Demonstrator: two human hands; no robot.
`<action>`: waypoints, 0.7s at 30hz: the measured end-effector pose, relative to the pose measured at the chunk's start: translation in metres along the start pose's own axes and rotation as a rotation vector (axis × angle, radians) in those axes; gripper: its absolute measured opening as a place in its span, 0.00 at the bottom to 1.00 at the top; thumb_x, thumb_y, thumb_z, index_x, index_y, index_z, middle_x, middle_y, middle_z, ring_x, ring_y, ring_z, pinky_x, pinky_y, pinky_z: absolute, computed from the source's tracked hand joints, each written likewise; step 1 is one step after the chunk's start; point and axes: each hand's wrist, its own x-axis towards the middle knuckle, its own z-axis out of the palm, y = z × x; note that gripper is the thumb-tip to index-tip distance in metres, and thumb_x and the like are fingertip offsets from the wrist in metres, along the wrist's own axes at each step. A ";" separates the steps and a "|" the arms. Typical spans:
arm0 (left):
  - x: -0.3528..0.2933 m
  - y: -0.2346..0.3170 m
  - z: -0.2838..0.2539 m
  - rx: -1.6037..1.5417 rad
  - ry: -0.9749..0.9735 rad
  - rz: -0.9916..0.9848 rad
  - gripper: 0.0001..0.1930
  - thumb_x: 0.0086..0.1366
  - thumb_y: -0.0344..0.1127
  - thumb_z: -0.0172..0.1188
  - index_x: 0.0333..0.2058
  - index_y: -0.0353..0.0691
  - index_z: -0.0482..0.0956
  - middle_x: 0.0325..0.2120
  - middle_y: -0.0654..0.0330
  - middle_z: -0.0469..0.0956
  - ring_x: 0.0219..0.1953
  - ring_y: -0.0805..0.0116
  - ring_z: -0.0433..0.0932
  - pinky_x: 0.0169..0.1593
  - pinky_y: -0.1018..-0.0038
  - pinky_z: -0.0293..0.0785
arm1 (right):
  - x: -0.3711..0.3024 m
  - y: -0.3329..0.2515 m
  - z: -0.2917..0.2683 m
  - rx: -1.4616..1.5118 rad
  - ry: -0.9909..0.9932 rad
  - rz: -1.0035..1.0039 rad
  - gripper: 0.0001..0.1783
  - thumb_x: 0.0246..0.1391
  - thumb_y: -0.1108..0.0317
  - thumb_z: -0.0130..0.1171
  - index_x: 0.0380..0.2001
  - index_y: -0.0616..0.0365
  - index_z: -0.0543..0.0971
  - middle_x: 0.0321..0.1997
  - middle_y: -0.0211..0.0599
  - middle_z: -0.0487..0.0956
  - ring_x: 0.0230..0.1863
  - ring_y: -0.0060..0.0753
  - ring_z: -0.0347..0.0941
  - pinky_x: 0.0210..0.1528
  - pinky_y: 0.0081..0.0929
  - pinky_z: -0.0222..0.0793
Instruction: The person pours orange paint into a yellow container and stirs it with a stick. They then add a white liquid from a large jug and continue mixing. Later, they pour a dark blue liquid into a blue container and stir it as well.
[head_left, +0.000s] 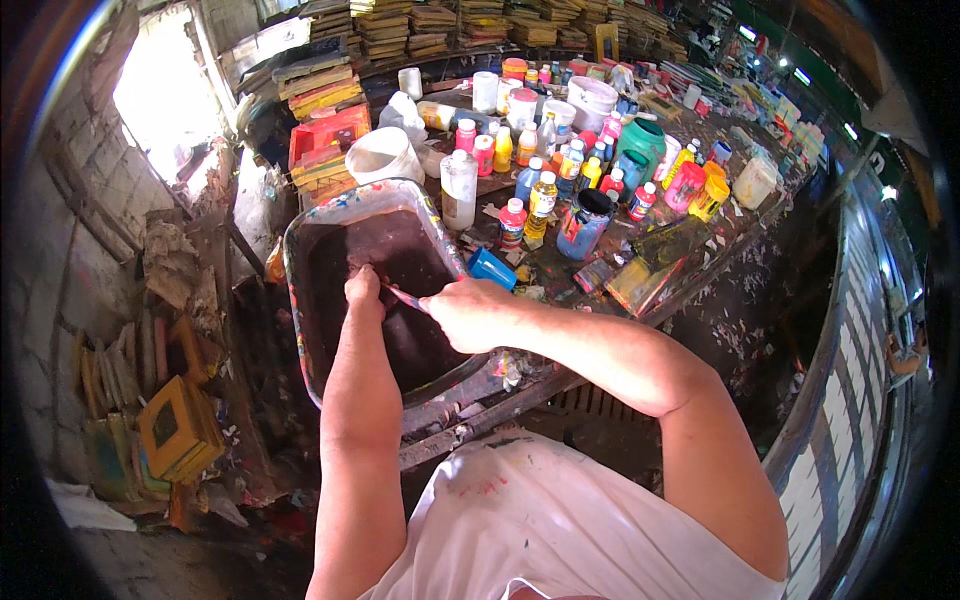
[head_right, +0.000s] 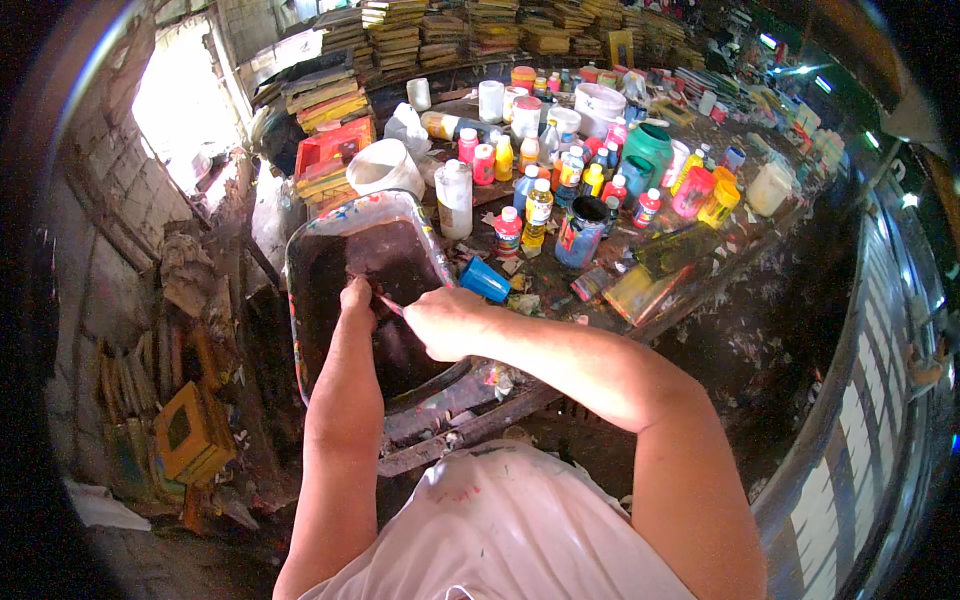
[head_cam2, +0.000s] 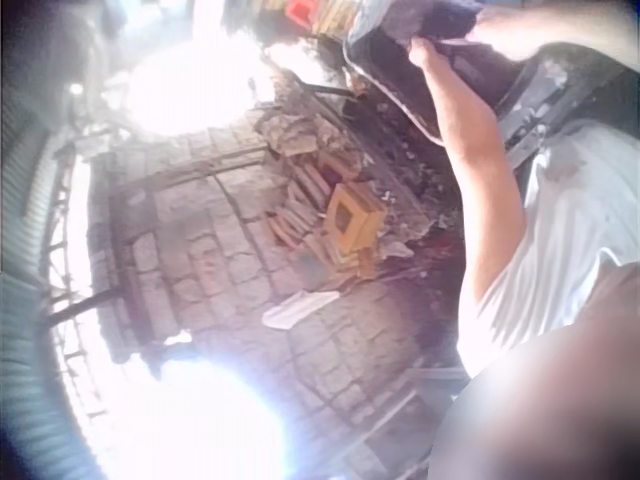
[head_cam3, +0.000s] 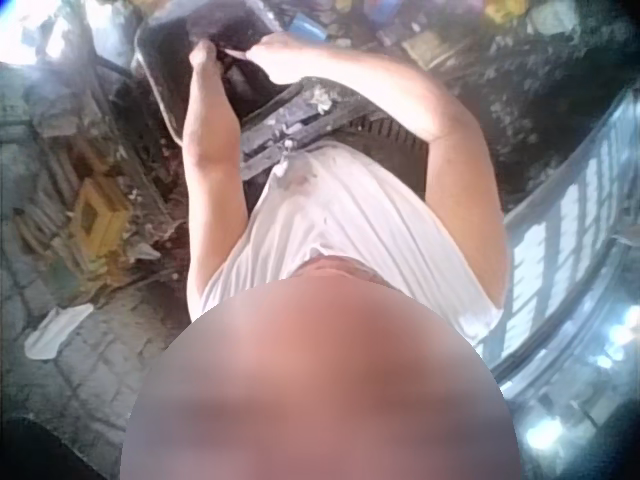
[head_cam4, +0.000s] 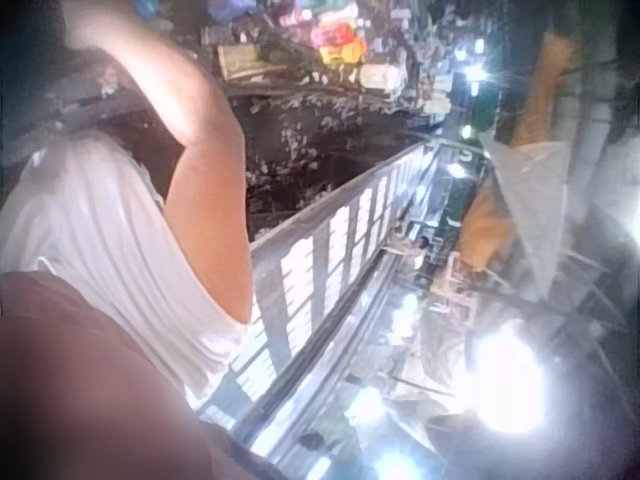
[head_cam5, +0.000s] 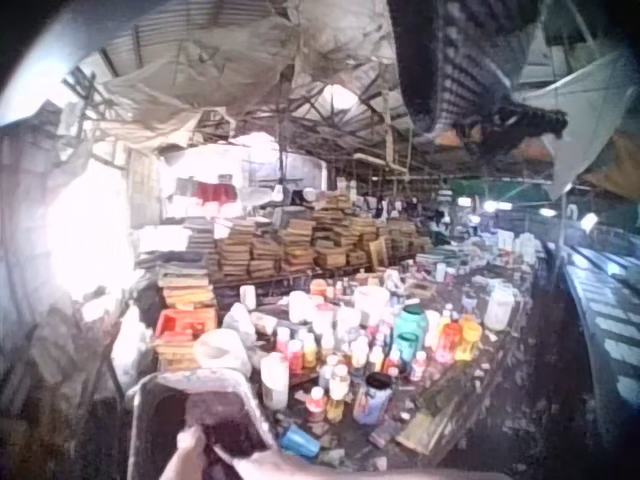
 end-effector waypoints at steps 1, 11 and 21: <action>-0.001 0.000 0.000 0.082 0.021 0.064 0.15 0.74 0.38 0.59 0.54 0.38 0.82 0.36 0.52 0.84 0.34 0.53 0.87 0.38 0.52 0.90 | -0.011 0.000 -0.007 0.027 0.022 -0.009 0.15 0.56 0.73 0.67 0.47 0.65 0.88 0.44 0.60 0.90 0.49 0.60 0.91 0.52 0.55 0.87; -0.036 0.014 -0.007 1.070 0.335 0.539 0.38 0.79 0.67 0.51 0.74 0.45 0.77 0.61 0.38 0.85 0.64 0.38 0.85 0.68 0.45 0.79 | -0.135 0.044 -0.027 -0.139 0.215 0.064 0.30 0.64 0.66 0.66 0.70 0.48 0.81 0.43 0.45 0.91 0.38 0.55 0.89 0.39 0.54 0.86; -0.074 0.054 -0.031 1.556 0.458 0.962 0.14 0.63 0.43 0.65 0.37 0.38 0.90 0.39 0.42 0.91 0.47 0.37 0.90 0.57 0.44 0.83 | -0.181 0.126 0.070 0.042 0.655 -0.105 0.29 0.65 0.67 0.62 0.69 0.47 0.83 0.43 0.43 0.91 0.40 0.50 0.91 0.37 0.50 0.86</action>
